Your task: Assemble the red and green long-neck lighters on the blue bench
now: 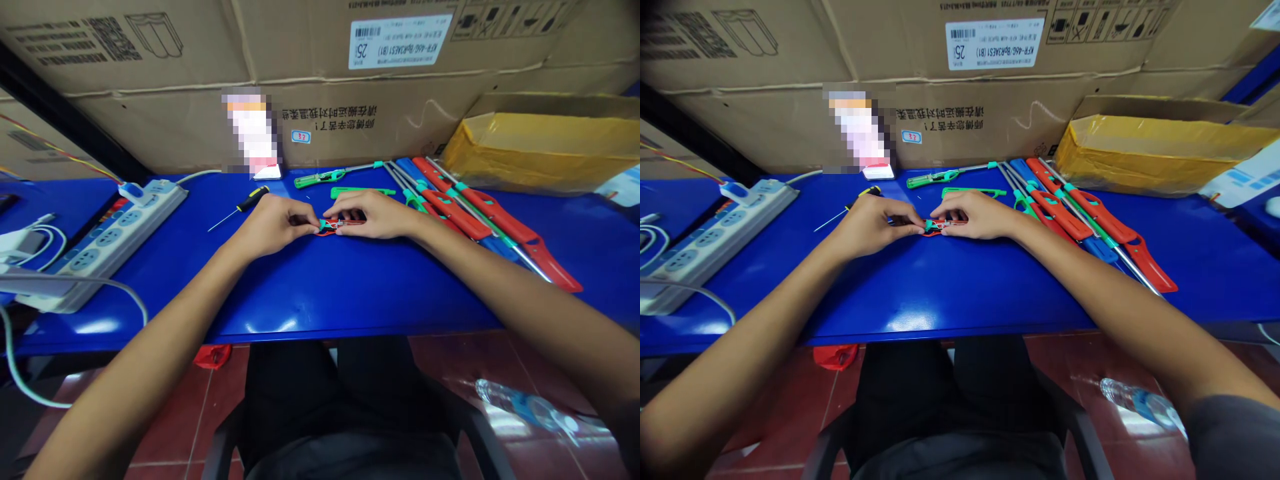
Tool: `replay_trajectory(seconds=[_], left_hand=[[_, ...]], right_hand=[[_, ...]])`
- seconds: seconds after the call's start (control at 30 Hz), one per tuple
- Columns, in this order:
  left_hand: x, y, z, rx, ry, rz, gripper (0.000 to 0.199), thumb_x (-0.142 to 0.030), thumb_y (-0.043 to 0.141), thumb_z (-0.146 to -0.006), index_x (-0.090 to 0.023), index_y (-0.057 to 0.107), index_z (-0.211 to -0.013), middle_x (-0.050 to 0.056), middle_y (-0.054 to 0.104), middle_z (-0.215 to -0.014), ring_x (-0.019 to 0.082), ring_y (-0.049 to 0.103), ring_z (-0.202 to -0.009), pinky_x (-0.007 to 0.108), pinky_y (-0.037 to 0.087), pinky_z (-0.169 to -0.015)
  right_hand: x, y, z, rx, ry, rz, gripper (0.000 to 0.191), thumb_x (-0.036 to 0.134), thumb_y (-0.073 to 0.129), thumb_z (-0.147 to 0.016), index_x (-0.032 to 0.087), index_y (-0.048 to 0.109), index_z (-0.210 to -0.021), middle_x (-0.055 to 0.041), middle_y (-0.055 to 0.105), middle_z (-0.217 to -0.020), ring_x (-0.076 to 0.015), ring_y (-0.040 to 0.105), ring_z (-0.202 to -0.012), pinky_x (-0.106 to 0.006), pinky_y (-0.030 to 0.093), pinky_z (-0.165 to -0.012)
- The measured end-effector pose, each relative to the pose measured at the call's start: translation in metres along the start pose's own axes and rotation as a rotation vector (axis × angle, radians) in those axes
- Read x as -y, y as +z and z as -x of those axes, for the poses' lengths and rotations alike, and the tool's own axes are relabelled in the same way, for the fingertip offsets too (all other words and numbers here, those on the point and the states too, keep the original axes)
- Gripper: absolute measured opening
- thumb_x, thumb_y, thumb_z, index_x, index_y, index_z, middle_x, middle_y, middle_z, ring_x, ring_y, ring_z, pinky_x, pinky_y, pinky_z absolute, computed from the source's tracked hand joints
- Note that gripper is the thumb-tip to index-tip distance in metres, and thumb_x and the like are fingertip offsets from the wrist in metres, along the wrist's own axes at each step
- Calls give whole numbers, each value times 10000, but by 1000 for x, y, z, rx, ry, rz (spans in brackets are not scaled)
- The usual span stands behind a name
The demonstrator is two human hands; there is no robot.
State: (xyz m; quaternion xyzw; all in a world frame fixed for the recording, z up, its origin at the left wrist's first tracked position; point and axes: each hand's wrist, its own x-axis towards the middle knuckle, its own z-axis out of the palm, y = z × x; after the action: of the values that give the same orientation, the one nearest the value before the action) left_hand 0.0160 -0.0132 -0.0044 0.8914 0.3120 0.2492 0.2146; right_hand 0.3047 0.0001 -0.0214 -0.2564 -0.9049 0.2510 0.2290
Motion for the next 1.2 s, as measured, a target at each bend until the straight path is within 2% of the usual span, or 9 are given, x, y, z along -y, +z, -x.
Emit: replay_trajectory(seconds=[0.3,0.43,0.57,0.73,1.0,1.2], left_hand=[[-1,0,-2,-10,-121,100,245,-459,844,-925,-221,902,-943,48,884,-911,204,814,-851,317,604,-835],[3,-4,-2,54,-192,205,286,-453,900,-862,-206,901,-1007,60,880,-914,203,805,-814,315,634,-786],[2,-15,0,118,-160,147,271,-397,847,-899,-231,911,-1103,52,895,-1002,219,826,-880,338,656,-857],[0,-19,1,113,-171,111,243,-327,829,-892,-237,915,-1100,48,897,-1012,221,825,-895,342,649,-866],[0,-18,1,67,-109,-47,184,-388,808,-924,-248,901,-1000,47,877,-1016,208,787,-877,352,590,-849],[0,-17,1,105,-80,-14,229,-393,770,-923,-240,903,-1031,59,865,-1028,175,751,-800,325,570,-766]], right_hand=[[4,0,0,-13,27,1,357,301,777,-983,201,832,-1321,-39,709,-1011,-191,611,-849,-356,482,-814],[6,-1,-1,-5,30,3,378,319,777,-979,180,828,-1326,-58,717,-1041,-200,631,-861,-360,493,-813],[7,-1,-1,9,16,-3,333,336,769,-992,210,841,-1292,-55,731,-1051,-198,634,-867,-354,496,-822],[7,-1,-2,11,9,-6,343,365,770,-998,214,845,-1296,-65,736,-1068,-215,659,-904,-369,506,-846],[7,-2,-2,24,25,-1,347,368,764,-1000,225,841,-1307,-69,735,-1087,-226,658,-926,-393,511,-870],[8,-2,-2,21,47,-5,363,358,772,-981,232,822,-1318,-52,721,-1064,-213,634,-894,-377,507,-834]])
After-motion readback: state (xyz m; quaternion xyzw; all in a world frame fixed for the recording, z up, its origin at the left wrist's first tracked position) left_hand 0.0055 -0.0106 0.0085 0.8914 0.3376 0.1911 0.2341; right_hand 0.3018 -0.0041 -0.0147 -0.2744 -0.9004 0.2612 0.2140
